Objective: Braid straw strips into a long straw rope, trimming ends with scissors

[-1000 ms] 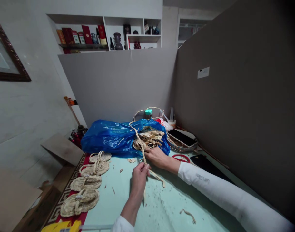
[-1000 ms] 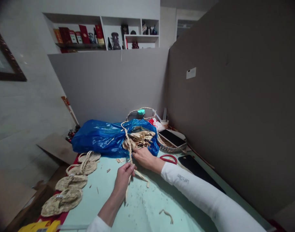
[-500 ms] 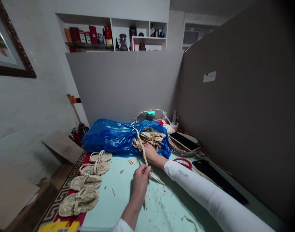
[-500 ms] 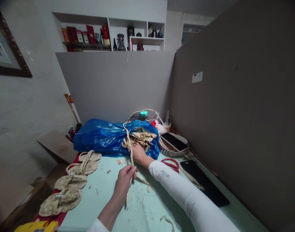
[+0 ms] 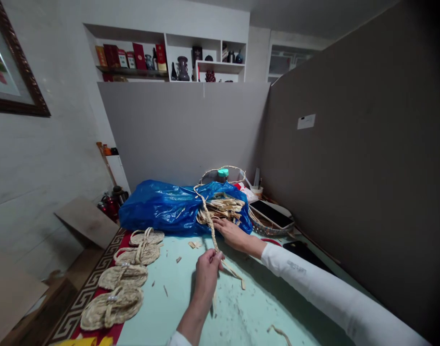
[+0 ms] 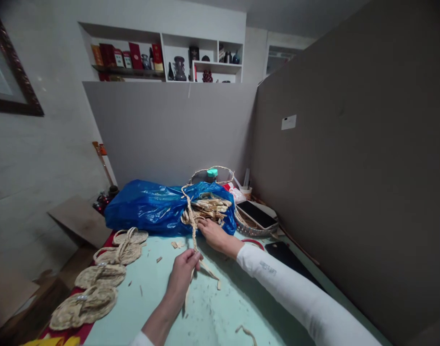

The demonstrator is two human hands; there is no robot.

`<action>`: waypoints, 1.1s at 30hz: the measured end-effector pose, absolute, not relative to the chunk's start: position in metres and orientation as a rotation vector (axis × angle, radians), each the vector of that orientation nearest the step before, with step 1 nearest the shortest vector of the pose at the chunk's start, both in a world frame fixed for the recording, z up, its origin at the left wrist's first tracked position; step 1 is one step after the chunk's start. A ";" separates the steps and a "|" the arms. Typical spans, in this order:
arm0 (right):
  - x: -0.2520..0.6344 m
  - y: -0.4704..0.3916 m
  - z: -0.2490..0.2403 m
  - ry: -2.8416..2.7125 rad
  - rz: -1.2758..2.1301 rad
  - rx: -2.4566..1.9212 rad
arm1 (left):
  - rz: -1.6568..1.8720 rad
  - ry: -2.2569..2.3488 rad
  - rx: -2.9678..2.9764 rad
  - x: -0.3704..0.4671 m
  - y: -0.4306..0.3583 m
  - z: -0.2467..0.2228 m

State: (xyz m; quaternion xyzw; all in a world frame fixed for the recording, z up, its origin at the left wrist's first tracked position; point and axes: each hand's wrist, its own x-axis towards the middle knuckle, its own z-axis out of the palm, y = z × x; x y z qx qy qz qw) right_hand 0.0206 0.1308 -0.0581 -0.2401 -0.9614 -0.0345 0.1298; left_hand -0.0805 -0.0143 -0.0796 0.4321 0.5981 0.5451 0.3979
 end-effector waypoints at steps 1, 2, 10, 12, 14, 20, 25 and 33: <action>0.026 0.130 -0.054 -2.785 -0.098 -0.676 | 1.379 1.513 1.094 -0.080 -0.015 -0.079; 0.031 0.129 -0.049 -2.773 -0.096 -0.660 | 1.376 1.513 1.093 -0.080 -0.015 -0.078; 0.042 0.169 -0.012 -2.824 -0.301 -0.583 | 1.344 1.532 1.101 -0.082 -0.014 -0.080; 0.045 0.196 -0.011 -2.826 -0.343 -0.717 | 1.345 1.540 1.097 -0.082 -0.015 -0.079; 0.049 0.223 -0.015 -2.804 -0.343 -0.876 | 1.351 1.546 1.095 -0.081 -0.015 -0.078; 0.043 0.268 -0.041 -2.754 -0.307 -1.188 | 1.335 1.564 1.085 -0.080 -0.013 -0.078; 0.039 0.272 -0.046 -2.760 -0.206 -1.157 | 1.343 1.561 1.122 -0.082 -0.012 -0.079; 0.073 0.252 -0.024 -2.718 -0.060 -0.873 | 1.343 1.535 1.080 -0.083 -0.010 -0.085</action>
